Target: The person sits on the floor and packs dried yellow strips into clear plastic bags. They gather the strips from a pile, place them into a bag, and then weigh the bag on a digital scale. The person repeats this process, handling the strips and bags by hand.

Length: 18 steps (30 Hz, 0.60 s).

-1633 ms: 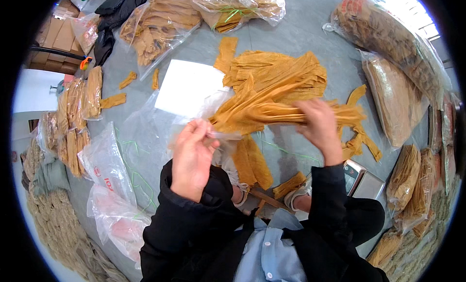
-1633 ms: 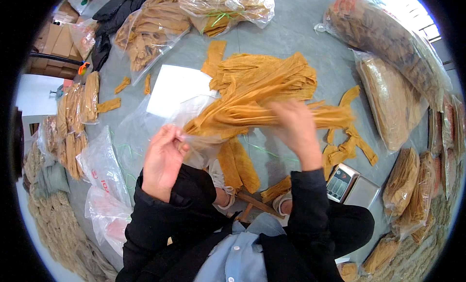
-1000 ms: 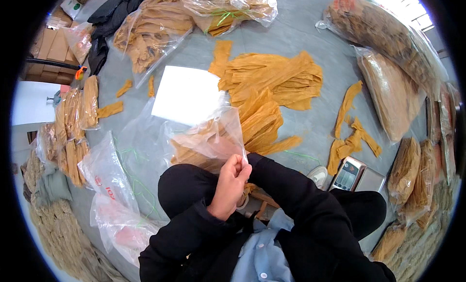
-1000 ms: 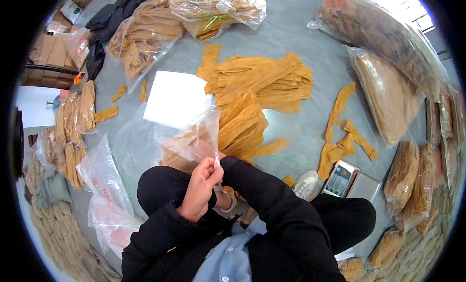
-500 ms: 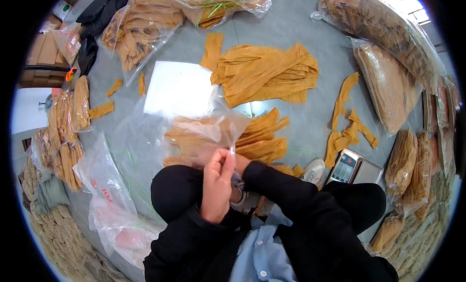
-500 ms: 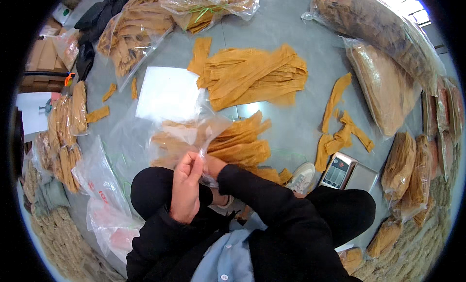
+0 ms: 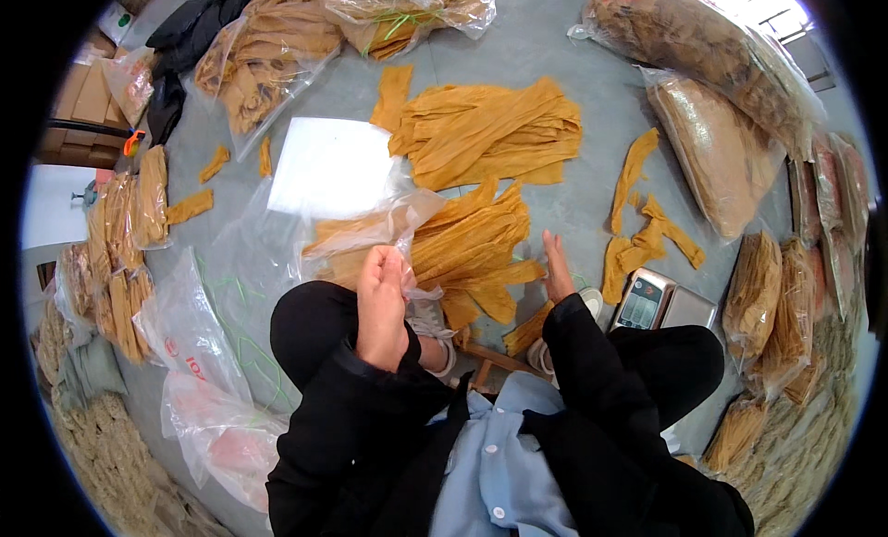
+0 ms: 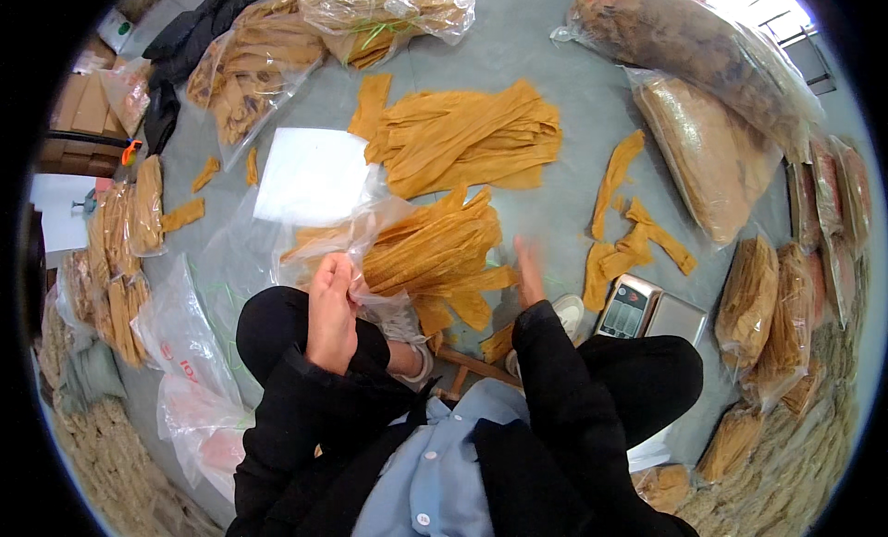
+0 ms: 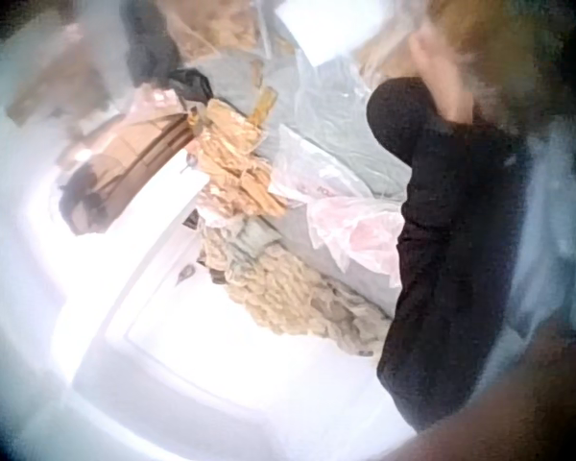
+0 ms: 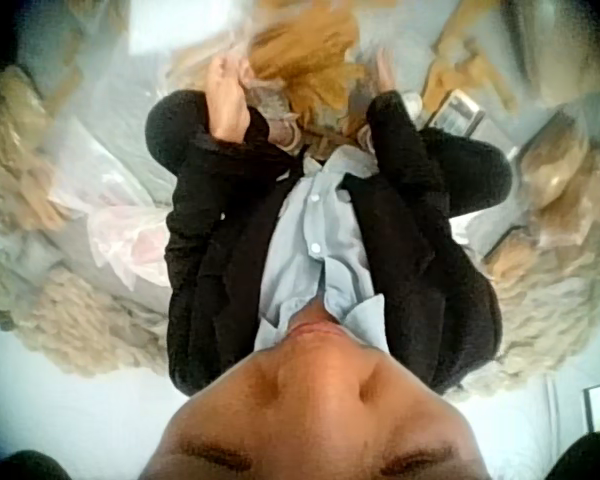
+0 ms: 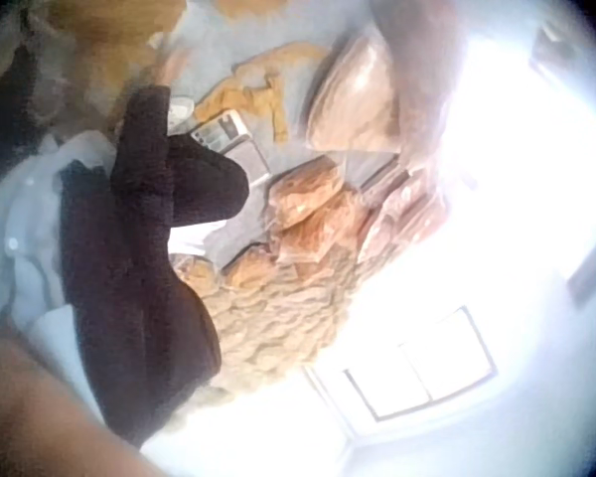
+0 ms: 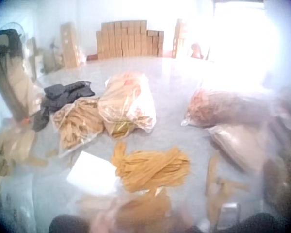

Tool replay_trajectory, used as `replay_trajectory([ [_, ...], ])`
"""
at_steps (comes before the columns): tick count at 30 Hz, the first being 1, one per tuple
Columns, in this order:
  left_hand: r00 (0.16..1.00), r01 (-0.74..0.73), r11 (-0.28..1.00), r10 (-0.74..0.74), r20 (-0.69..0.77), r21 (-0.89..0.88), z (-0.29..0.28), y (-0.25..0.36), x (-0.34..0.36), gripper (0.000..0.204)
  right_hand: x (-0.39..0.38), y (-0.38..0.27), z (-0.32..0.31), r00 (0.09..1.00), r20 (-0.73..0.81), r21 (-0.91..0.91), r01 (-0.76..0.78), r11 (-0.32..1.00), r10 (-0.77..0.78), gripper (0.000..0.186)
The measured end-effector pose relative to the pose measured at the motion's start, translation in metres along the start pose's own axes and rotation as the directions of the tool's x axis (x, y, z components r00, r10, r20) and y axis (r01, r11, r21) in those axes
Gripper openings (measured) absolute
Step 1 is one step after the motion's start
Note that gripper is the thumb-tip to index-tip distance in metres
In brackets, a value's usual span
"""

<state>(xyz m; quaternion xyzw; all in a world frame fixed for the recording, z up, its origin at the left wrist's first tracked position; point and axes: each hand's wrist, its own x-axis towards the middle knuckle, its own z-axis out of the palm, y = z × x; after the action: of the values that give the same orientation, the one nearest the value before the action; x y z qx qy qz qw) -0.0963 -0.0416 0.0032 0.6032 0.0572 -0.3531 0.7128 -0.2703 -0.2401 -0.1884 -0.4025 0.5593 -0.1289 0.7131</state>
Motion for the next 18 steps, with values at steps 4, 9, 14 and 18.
replay_trajectory([
  [4, 0.994, 0.083, 0.985, -0.092, 0.052, 0.151, -0.005, 0.006, -0.003, 0.017, 0.000, 0.017, -0.008, 0.981, 0.043, 0.117, -0.194, 0.974, 0.190, 0.087],
  [9, 0.985, 0.040, 0.922, -0.100, 0.139, 0.384, -0.004, 0.011, -0.011, 0.015, -0.015, -0.003, 0.028, 0.991, 0.130, -0.009, 0.048, 0.999, -0.046, 0.071],
  [14, 0.993, -0.088, 0.800, 0.021, 0.120, 0.594, -0.002, 0.010, 0.001, 0.012, -0.047, -0.038, 0.069, 0.905, 0.329, -0.329, 0.378, 0.866, -0.270, 0.057],
  [18, 0.962, -0.233, 0.862, 0.272, -0.022, 0.450, -0.034, 0.066, 0.015, 0.015, -0.039, -0.021, 0.079, 0.849, 0.198, -0.334, 0.529, 0.780, -0.491, 0.052],
])
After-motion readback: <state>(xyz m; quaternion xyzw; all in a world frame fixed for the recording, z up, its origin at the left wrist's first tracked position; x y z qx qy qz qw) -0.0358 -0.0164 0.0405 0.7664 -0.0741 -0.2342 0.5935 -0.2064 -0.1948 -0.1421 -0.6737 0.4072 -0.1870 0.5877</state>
